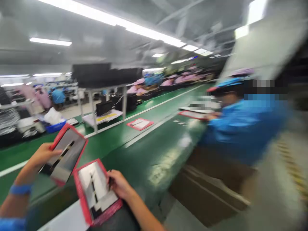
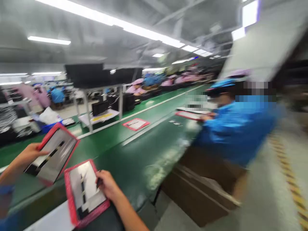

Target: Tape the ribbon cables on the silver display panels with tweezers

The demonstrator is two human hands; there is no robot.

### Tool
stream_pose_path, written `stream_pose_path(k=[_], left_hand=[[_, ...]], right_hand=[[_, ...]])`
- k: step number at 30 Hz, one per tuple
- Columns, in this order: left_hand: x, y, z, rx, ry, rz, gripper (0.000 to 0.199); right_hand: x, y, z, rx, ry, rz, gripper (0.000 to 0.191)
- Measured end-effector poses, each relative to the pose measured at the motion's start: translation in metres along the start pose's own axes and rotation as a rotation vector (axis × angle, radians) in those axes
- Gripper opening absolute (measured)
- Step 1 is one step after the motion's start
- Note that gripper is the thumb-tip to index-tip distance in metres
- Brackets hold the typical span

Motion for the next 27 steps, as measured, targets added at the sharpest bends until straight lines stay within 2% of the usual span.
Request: stream_pose_path(k=[2, 4, 7, 9, 12, 15, 18, 21, 23, 24, 25, 27], left_hand=[[0.001, 0.008, -0.014, -0.061, -0.038, -0.137, 0.075], [0.002, 0.028, -0.025, -0.110, -0.095, -0.265, 0.072], [0.023, 0.048, -0.052, -0.145, -0.152, -0.472, 0.072], [0.055, 0.051, -0.072, -0.156, -0.150, -0.598, 0.073], [0.119, 0.052, -0.100, -0.191, -0.099, -0.745, 0.069], [0.180, 0.057, -0.116, -0.233, -0.044, -0.843, 0.068], [0.231, 0.061, -0.120, -0.261, 0.015, -0.877, 0.070], [0.270, 0.061, -0.117, -0.260, 0.081, -0.810, 0.060], [0.282, 0.063, -0.114, -0.250, 0.107, -0.694, 0.045], [0.281, 0.067, -0.113, -0.246, 0.106, -0.617, 0.038], [0.275, 0.073, -0.111, -0.247, 0.090, -0.532, 0.031], [0.247, 0.092, -0.107, -0.267, 0.002, -0.346, 0.019]], right_hand=[[-0.014, -0.002, -0.013, -0.009, 0.009, 0.031, 0.038], [-0.025, -0.002, -0.018, 0.008, 0.034, 0.042, 0.040], [-0.032, 0.002, -0.024, 0.021, 0.058, 0.025, 0.042], [-0.032, 0.011, -0.032, -0.007, 0.055, 0.015, 0.043], [-0.032, 0.026, -0.047, -0.056, 0.038, -0.006, 0.051], [-0.038, 0.035, -0.061, -0.053, 0.018, -0.050, 0.065], [-0.058, 0.041, -0.072, -0.045, -0.045, -0.133, 0.067], [-0.095, 0.049, -0.078, -0.079, -0.168, -0.226, 0.059], [-0.124, 0.057, -0.081, -0.107, -0.256, -0.280, 0.056], [-0.138, 0.062, -0.081, -0.116, -0.295, -0.309, 0.053], [-0.153, 0.066, -0.081, -0.121, -0.330, -0.341, 0.050], [-0.179, 0.074, -0.077, -0.126, -0.390, -0.423, 0.044]])
Point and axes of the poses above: each hand's wrist, its own z-axis towards the middle knuckle, its own x-axis out of the palm, y = z × x, the point moved 9 cm from there along z, towards the middle knuckle, and after that the axes turned 1 degree about z, right-handed, at the moved point
